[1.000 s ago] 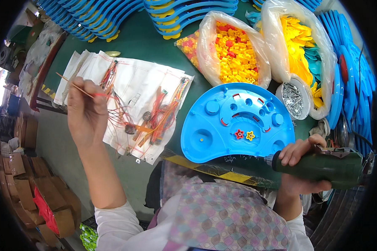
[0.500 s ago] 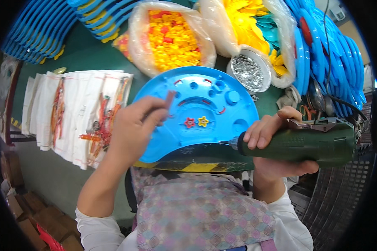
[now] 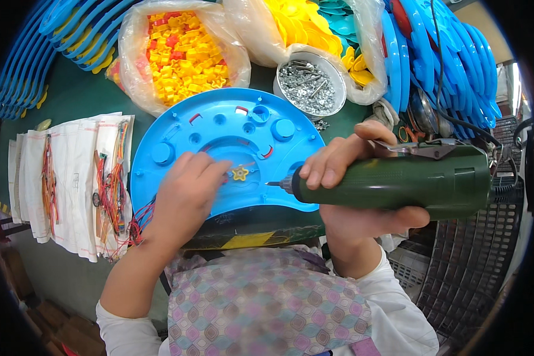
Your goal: The person assembles small plastic toys by placing star-shaped pieces into a blue plastic tray and using a green electric screwdriver to fasten screws. The person repeatedly picks up components, aligns them in the tray, and drives screws to secure the parts.
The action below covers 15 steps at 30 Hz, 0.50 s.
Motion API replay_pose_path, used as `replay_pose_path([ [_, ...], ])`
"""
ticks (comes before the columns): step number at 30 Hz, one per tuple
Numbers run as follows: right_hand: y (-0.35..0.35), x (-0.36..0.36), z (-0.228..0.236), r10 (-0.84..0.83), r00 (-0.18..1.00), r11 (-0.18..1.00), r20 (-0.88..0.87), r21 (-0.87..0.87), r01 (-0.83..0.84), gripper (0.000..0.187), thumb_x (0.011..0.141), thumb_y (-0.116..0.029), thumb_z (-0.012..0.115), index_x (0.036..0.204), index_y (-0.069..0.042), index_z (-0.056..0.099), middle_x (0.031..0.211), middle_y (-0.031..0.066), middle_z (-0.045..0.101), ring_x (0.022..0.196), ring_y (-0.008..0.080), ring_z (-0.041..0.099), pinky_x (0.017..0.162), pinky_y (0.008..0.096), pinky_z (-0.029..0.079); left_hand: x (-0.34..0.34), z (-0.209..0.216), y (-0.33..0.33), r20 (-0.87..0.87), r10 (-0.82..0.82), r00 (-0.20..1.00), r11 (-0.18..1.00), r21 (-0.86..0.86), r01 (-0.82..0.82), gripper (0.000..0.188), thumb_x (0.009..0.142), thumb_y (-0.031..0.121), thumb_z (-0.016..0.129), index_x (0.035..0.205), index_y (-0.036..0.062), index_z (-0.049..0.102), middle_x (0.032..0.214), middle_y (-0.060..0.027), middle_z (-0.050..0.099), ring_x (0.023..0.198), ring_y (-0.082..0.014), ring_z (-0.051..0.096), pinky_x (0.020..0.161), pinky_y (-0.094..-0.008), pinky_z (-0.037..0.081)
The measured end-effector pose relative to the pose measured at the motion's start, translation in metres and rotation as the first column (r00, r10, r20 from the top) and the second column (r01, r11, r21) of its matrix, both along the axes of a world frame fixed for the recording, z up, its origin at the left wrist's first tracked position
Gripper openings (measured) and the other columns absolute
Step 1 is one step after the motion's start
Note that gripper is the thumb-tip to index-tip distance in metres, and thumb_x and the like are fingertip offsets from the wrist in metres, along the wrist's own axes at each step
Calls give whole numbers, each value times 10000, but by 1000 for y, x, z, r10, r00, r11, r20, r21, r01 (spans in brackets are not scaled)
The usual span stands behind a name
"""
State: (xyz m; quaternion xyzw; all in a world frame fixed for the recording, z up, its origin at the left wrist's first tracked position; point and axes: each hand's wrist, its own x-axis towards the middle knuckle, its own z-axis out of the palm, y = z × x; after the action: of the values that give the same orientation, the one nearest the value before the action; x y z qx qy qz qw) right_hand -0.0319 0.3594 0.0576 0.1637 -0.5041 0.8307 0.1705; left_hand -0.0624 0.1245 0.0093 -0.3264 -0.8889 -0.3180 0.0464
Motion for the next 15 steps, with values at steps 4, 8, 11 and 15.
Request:
replay_pose_path([
  [4,0,-3,-5,-16,1000,1000,18,17,15,1217,700,-978,528,1378,31,468,788,91,625,708,228,664,689,396,564,1,7,0,160,69,985,990,115,-88,252,874,-21,712,1121,19,690,940,-133,640,880,-306,663,750,-381,545],
  [8,3,-6,-11,-14,999,998,-36,58,16,1223,695,-977,529,1381,34,460,798,97,633,711,224,667,695,396,571,4,8,2,305,101,947,965,201,-168,244,853,-12,751,1091,18,707,983,-142,663,838,-287,686,708,-359,551],
  [11,2,-6,-13,-18,998,996,-60,85,23,1235,693,-980,521,1388,39,453,805,104,640,717,226,672,701,394,577,-1,2,1,51,-11,999,999,51,9,263,824,17,791,1075,34,715,1016,-138,677,780,-292,691,669,-361,547],
  [15,1,-6,-14,-25,998,995,-61,92,31,1247,696,-984,510,1386,53,447,807,112,645,715,234,675,699,401,584,-2,-4,6,-29,7,1000,998,64,-5,222,798,48,814,1005,53,733,962,-108,650,842,-286,655,699,-378,529],
])
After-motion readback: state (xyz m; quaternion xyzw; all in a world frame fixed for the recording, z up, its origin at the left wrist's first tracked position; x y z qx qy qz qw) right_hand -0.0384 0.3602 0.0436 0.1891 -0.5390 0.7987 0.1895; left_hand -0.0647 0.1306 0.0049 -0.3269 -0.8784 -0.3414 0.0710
